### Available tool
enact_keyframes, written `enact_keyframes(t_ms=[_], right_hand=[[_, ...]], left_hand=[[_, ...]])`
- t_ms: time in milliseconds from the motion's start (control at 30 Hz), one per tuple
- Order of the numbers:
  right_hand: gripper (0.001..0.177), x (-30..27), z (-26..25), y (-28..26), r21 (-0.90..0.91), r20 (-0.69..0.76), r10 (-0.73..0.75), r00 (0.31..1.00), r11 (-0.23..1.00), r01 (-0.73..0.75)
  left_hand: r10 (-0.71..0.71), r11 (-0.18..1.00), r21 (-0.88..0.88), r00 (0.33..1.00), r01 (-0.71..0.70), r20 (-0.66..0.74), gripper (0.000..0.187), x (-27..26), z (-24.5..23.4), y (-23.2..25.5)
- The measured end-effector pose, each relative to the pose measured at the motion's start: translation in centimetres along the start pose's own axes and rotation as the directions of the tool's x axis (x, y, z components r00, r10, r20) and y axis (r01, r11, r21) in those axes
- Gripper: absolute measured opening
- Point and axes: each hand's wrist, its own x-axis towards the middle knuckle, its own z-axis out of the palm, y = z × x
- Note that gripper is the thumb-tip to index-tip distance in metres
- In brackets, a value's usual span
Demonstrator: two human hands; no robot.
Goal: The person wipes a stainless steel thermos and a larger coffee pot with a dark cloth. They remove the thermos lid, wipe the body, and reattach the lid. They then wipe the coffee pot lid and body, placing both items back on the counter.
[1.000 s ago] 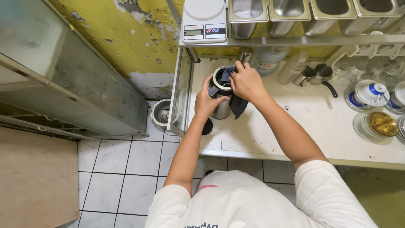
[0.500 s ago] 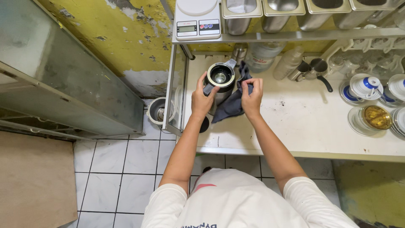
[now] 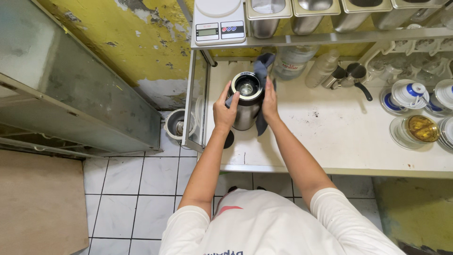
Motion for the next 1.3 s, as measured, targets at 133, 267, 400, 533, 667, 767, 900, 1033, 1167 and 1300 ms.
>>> enact_keyframes(t_ms=[133, 267, 400, 533, 667, 767, 900, 1033, 1167, 1300], right_hand=[[0.057, 2.6, -1.3, 2.1, 0.328, 0.069, 0.399, 0.914, 0.857, -0.398], [0.051, 0.1, -1.2, 3.1, 0.355, 0.005, 0.464, 0.886, 0.827, -0.436], [0.046, -1.6, -1.2, 3.0, 0.327, -0.112, 0.380, 0.918, 0.886, -0.327], [0.037, -2.9, -0.8, 2.2, 0.327, -0.180, 0.155, 0.971, 0.941, -0.090], [0.032, -5.9, 0.2, 2.1, -0.074, -0.324, -0.054, 0.944, 0.997, 0.031], [0.025, -6.8, 0.4, 2.1, -0.157, -0.323, -0.014, 0.946, 0.987, -0.039], [0.026, -5.2, 0.2, -1.3, -0.023, -0.295, -0.036, 0.955, 0.999, 0.030], [0.033, -3.2, 0.4, -4.6, 0.085, -0.231, -0.175, 0.957, 0.976, 0.199], [0.033, -3.5, 1.2, -0.4, -0.239, -0.275, -0.331, 0.903, 0.933, 0.269], [0.033, -5.4, -0.1, 3.1, -0.230, -0.357, 0.064, 0.932, 0.961, -0.154]], left_hand=[[-0.071, 0.997, -0.005, 0.997, 0.071, 0.029, 0.046, 0.0, 0.1, -0.1], [0.039, 0.998, -0.049, 0.999, -0.040, -0.038, 0.044, 0.6, 0.7, 0.0], [-0.034, 0.999, 0.008, 0.999, 0.034, -0.026, 0.048, 0.3, 0.6, 0.4], [-0.075, 0.997, 0.023, 0.997, 0.075, -0.019, 0.048, -0.4, 0.4, -0.5], [-0.022, 0.998, 0.052, 0.999, 0.024, -0.037, 0.046, -1.3, 1.2, -3.1], [-0.126, 0.991, 0.048, 0.992, 0.125, 0.024, 0.045, -1.6, 2.1, -4.3], [-0.052, 0.998, 0.020, 0.998, 0.051, 0.029, 0.049, -2.3, 3.2, -4.8], [0.005, 0.998, -0.056, 0.998, -0.001, 0.070, 0.045, -3.1, 3.7, -5.3], [-0.140, 0.981, -0.118, 0.980, 0.157, 0.141, 0.038, -4.0, 4.3, -4.5], [-0.143, 0.977, -0.132, 0.976, 0.166, 0.166, 0.039, -4.1, 4.1, -3.5]])
